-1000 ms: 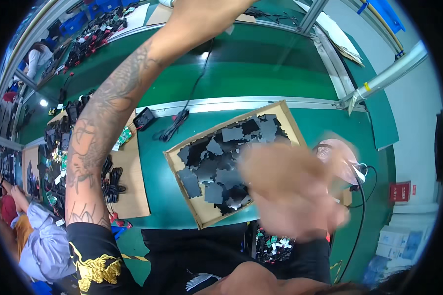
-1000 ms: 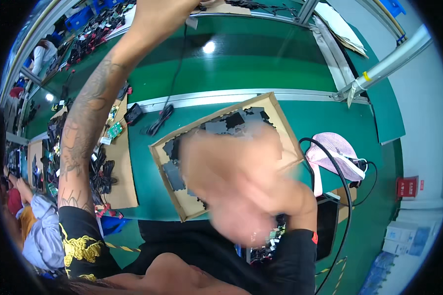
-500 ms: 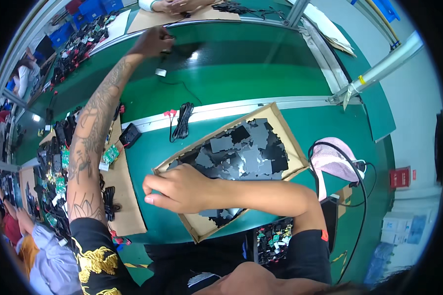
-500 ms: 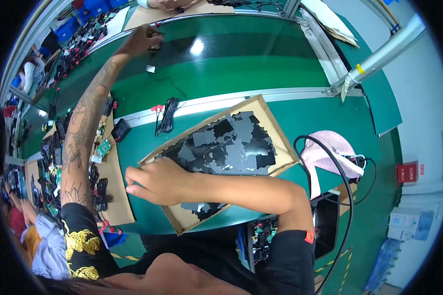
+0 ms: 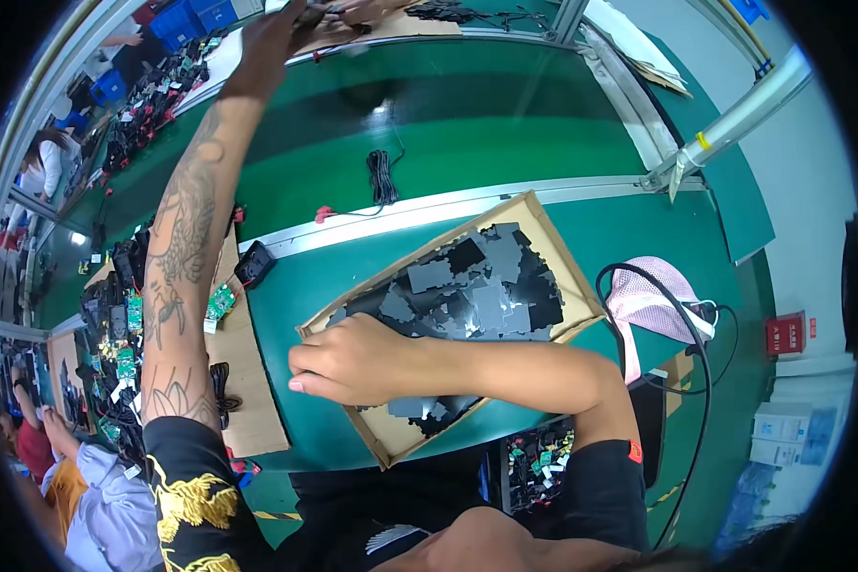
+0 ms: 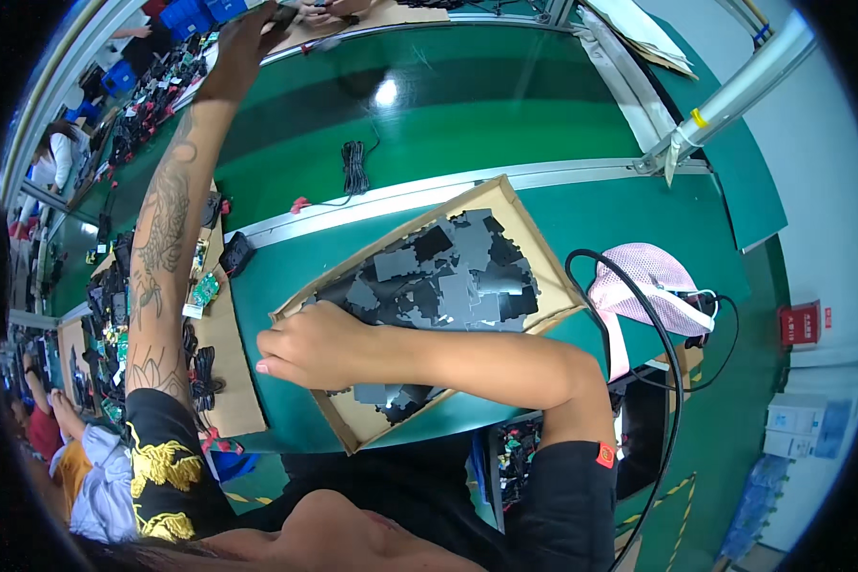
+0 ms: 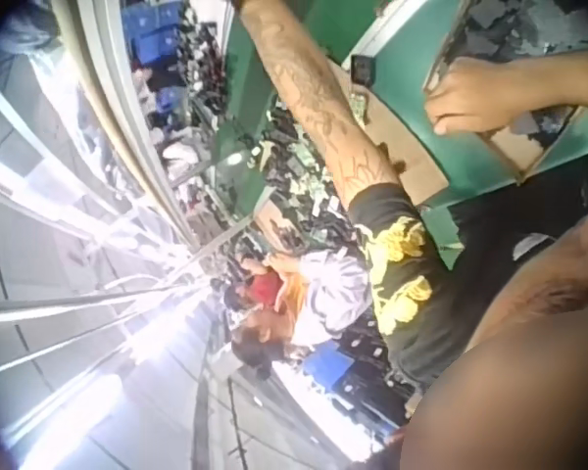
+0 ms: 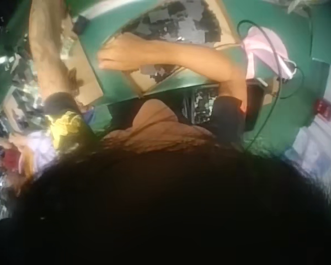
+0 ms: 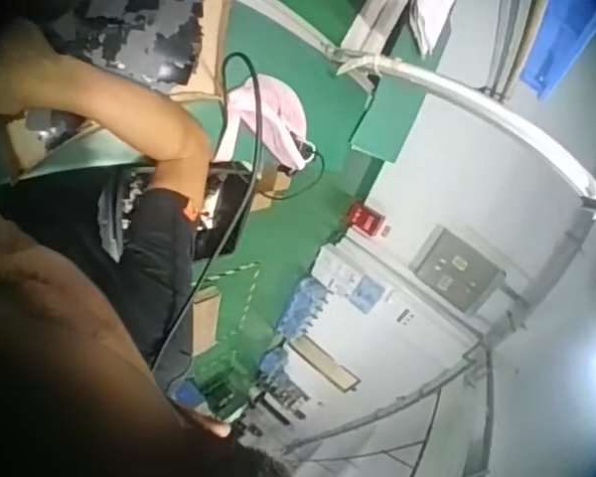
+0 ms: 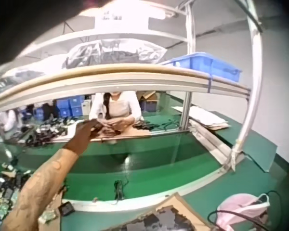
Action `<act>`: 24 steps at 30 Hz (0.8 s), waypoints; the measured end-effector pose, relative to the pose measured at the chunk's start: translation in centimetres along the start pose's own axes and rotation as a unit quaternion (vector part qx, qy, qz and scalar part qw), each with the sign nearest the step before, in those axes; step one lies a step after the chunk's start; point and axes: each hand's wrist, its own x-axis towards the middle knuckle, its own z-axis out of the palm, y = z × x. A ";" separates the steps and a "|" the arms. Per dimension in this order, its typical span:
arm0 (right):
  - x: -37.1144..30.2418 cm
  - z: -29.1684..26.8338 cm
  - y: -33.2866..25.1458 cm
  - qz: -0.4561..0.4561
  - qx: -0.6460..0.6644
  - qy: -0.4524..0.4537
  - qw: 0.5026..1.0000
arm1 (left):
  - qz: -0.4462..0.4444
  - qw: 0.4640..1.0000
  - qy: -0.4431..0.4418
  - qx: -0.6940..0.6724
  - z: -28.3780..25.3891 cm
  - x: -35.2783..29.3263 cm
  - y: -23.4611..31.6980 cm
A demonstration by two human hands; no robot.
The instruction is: Assembling small electronic components by joining circuit boards with plastic housings at a factory assembly line.
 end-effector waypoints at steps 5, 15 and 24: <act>-0.3 -0.2 0.0 -0.005 -0.011 -0.002 1.000 | -0.294 0.924 -0.081 0.231 -9.5 -6.4 -6.6; -1.1 -1.0 0.7 0.019 -0.022 -0.022 0.999 | -0.279 0.726 -0.133 0.614 -7.3 -10.8 -3.4; -0.3 -0.4 0.1 -0.006 -0.041 -0.037 0.998 | -0.005 0.826 -0.472 0.307 3.4 -14.5 13.3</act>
